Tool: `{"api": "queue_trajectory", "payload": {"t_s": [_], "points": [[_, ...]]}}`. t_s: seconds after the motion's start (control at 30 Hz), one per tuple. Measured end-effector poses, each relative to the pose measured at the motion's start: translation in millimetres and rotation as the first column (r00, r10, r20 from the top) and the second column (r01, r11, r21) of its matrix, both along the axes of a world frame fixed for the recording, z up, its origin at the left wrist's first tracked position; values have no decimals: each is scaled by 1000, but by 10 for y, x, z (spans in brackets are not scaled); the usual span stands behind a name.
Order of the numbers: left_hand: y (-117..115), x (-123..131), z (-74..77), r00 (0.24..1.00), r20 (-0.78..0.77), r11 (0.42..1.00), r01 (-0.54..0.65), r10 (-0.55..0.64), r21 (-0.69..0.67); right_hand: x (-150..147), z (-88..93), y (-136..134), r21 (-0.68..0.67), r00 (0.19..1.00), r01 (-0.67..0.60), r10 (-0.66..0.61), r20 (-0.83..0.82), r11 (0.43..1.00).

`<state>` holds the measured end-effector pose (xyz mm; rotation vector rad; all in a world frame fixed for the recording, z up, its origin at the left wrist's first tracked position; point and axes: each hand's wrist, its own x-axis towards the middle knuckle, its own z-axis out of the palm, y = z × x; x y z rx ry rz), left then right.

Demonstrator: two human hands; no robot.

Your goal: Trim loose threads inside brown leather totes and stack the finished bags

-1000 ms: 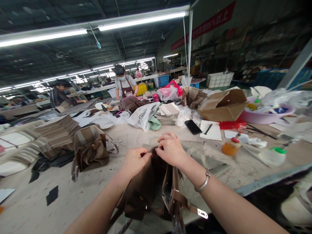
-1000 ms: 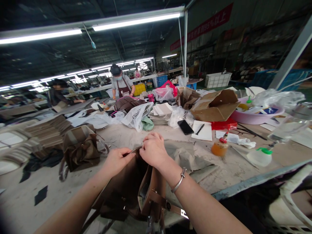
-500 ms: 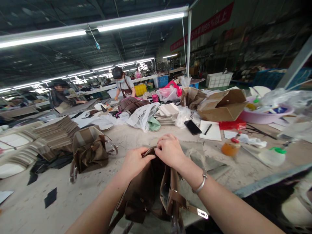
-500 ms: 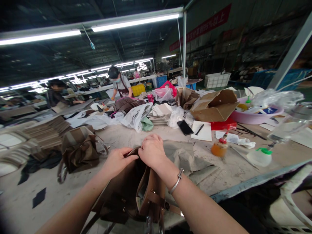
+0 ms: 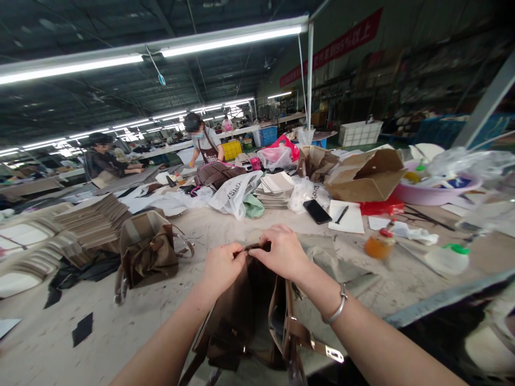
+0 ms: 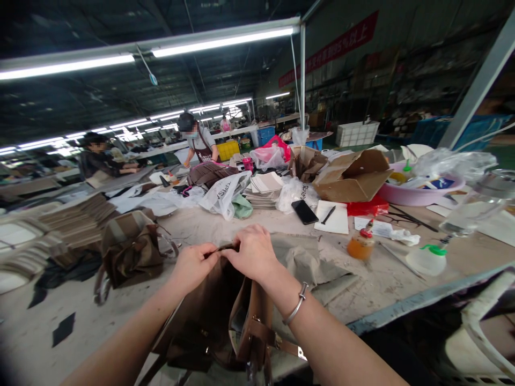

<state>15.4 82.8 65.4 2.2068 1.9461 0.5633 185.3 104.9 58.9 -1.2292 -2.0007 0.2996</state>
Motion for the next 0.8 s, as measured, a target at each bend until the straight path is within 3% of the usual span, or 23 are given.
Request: {"api": "queue_trajectory", "payload": {"t_s": [0.23,0.4,0.5,0.6,0.7,0.8], "points": [[48,34,28,995,-69,997,-74,74,0,150,-67,-61,-9,990,-63,61,-125,998],[49,13,11,990,-123,997,-74,74,3,263,-190,-344,-14,982,-41,38,-184,999],[26,-11,19,999,-16,999,-31,30,-23,301,-227,-616,-39,981,-27,19,-192,999],[-14,-50,61,976,218,995,44,-25,-86,302,-227,-821,-110,983,-71,51,-174,991],[-97,-136,110,903,424,966,172,-75,-195,294,-220,-890,-172,980,-110,79,-180,979],[-240,-258,110,879,474,954,188,-56,-236,296,-243,-874,-195,974,-81,37,-223,978]]}}
